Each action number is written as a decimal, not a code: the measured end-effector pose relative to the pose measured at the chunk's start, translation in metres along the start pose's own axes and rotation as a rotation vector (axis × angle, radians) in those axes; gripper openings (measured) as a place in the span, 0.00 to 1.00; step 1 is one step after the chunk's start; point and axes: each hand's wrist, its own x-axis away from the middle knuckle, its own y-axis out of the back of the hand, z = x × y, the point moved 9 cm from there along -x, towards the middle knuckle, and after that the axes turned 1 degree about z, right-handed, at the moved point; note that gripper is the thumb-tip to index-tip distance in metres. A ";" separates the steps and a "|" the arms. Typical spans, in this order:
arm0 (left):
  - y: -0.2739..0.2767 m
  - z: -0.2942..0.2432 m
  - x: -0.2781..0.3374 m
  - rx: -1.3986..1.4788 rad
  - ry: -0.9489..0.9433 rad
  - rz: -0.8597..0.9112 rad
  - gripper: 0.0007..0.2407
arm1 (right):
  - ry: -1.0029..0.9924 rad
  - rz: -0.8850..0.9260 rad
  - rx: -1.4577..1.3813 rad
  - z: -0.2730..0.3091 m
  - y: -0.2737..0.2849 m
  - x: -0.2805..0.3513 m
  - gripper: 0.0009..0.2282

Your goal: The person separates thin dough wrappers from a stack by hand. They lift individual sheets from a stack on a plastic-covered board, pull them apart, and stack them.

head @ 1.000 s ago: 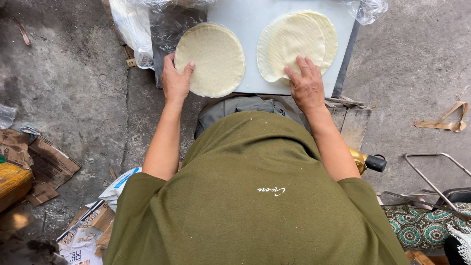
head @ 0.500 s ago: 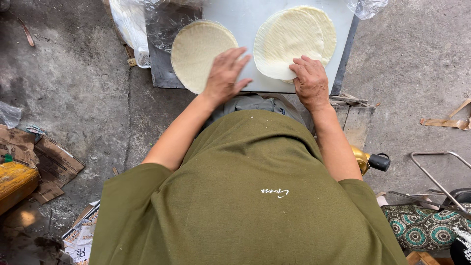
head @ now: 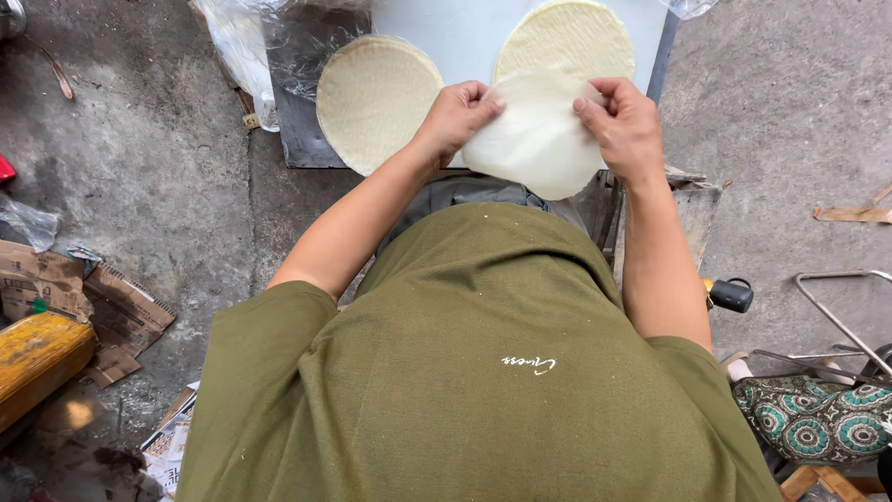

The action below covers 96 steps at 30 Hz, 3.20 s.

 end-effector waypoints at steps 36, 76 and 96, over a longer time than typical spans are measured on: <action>0.023 0.027 0.005 0.193 0.174 -0.128 0.13 | -0.046 -0.135 0.066 -0.060 0.020 0.002 0.11; 0.081 -0.096 0.215 0.348 -0.336 -0.395 0.14 | -0.082 0.315 -0.372 0.040 -0.092 0.008 0.11; 0.077 -0.143 0.258 0.082 -0.534 -0.225 0.11 | -0.407 0.835 -0.486 0.094 -0.212 0.031 0.11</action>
